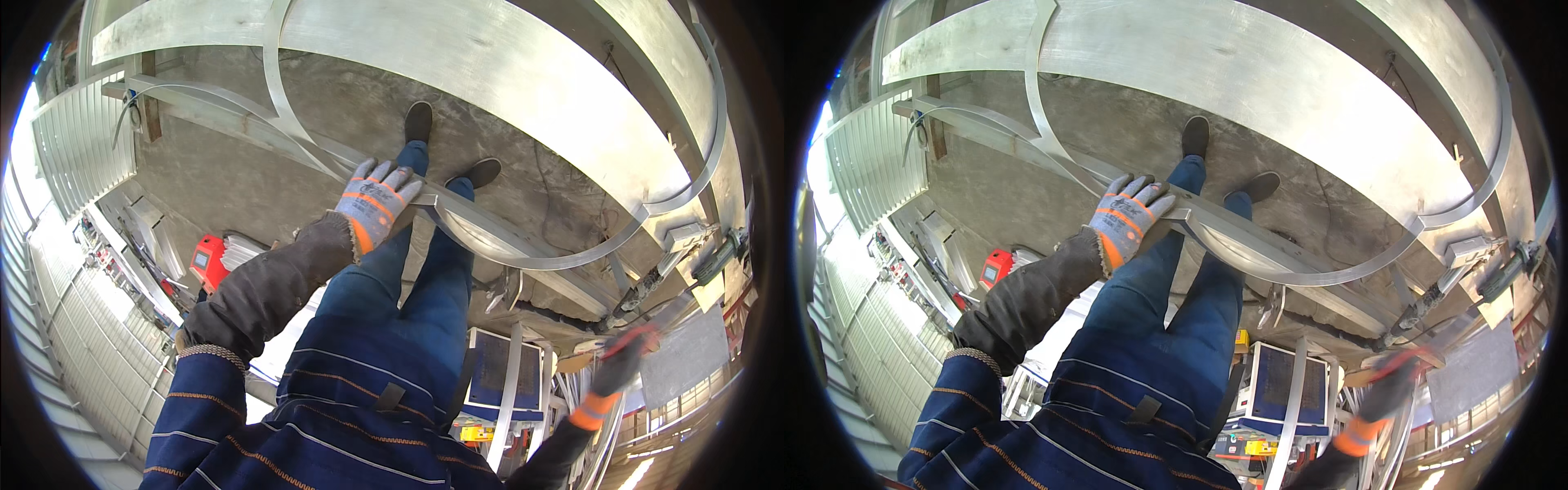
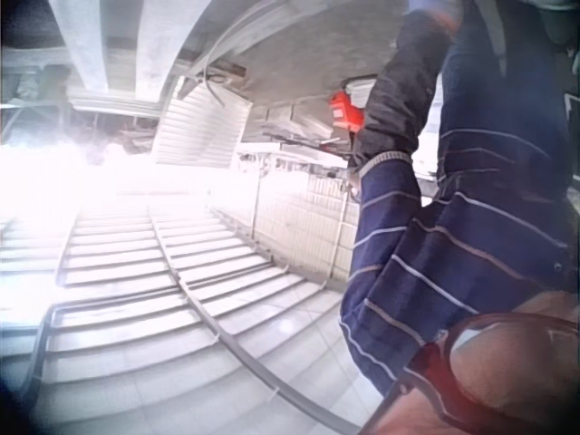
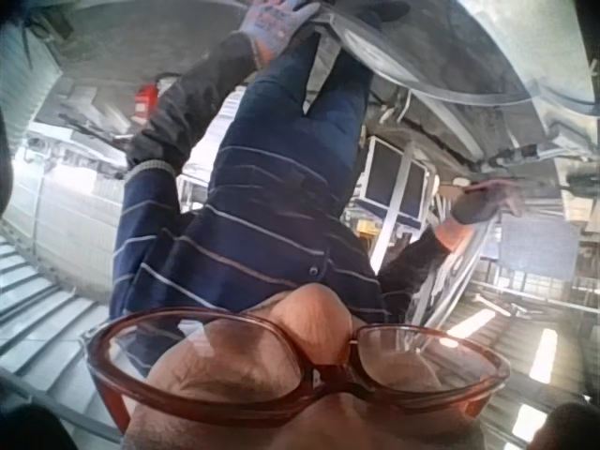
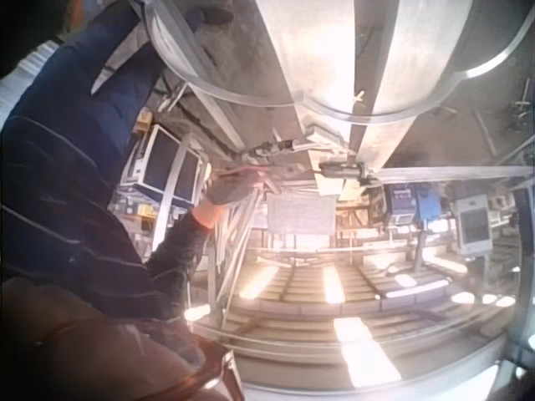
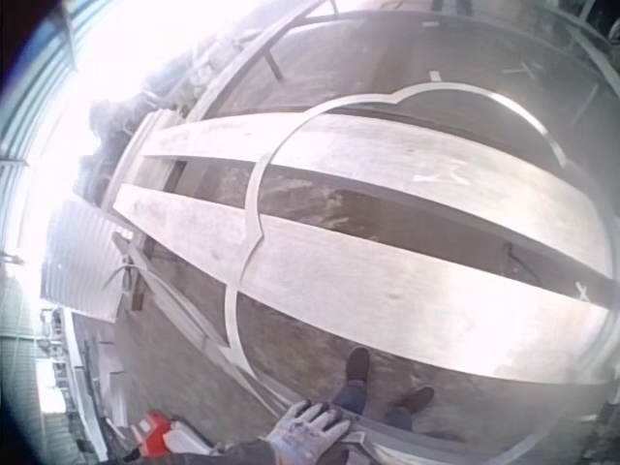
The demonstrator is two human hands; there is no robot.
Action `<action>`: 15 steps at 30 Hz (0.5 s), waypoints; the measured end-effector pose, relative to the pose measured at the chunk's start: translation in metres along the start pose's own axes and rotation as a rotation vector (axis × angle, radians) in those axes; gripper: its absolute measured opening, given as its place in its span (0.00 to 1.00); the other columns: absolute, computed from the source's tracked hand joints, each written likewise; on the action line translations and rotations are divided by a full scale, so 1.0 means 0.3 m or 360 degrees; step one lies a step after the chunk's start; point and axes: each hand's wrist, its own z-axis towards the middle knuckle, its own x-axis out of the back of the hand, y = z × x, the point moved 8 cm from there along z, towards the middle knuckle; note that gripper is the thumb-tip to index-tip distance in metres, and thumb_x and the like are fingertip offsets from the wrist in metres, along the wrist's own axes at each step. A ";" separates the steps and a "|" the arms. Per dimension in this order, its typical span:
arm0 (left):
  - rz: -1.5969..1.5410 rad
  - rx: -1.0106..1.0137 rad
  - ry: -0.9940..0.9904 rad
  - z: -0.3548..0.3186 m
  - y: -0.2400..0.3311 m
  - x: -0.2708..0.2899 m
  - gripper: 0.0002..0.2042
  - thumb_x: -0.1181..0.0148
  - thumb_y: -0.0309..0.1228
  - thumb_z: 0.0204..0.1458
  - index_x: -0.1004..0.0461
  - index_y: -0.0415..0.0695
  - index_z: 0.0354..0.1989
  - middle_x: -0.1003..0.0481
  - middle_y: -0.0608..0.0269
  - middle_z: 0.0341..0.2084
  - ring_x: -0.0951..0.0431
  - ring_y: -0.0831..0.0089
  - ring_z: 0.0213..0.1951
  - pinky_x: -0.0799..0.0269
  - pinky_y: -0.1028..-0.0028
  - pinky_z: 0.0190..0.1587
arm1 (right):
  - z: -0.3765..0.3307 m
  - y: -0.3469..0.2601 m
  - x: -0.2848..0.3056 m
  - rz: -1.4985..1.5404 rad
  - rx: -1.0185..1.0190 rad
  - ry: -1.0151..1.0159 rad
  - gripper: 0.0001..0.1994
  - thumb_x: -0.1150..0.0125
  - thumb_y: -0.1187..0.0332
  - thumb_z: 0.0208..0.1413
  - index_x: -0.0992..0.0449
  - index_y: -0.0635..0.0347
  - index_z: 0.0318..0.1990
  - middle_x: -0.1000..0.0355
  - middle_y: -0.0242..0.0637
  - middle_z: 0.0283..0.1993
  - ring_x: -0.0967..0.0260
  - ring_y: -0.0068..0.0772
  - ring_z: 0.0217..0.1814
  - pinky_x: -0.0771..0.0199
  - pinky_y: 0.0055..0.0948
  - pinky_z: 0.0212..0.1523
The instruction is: The person welds a curved metal frame using a handheld welding torch, then uses pliers to adjust the frame. The person repeats the welding and adjustment steps on the same frame.
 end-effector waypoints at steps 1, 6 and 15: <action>-0.0048 0.0011 0.0052 0.003 0.002 0.003 0.22 0.42 0.35 0.59 0.27 0.50 0.63 0.27 0.53 0.60 0.30 0.53 0.64 0.43 0.52 0.70 | -0.154 -0.024 -0.233 -0.0163 -0.0005 -0.0532 0.15 0.51 0.52 0.75 0.29 0.52 0.42 0.43 0.24 0.23 0.45 0.18 0.23 0.44 0.23 0.27; -0.0184 0.0058 0.0050 0.007 -0.014 -0.038 0.22 0.43 0.36 0.59 0.27 0.49 0.63 0.26 0.54 0.60 0.31 0.53 0.64 0.45 0.50 0.71 | -0.698 0.005 -0.866 0.0578 -0.1460 -0.1130 0.20 0.53 0.59 0.74 0.25 0.72 0.46 0.23 0.52 0.46 0.19 0.43 0.43 0.14 0.41 0.44; -0.0155 0.0039 0.0111 0.007 -0.021 -0.042 0.24 0.35 0.40 0.56 0.25 0.50 0.61 0.26 0.56 0.60 0.32 0.56 0.66 0.41 0.51 0.69 | -0.703 0.034 -1.088 0.0448 -0.1951 -0.1446 0.16 0.50 0.63 0.72 0.24 0.70 0.50 0.27 0.55 0.57 0.21 0.49 0.55 0.16 0.47 0.56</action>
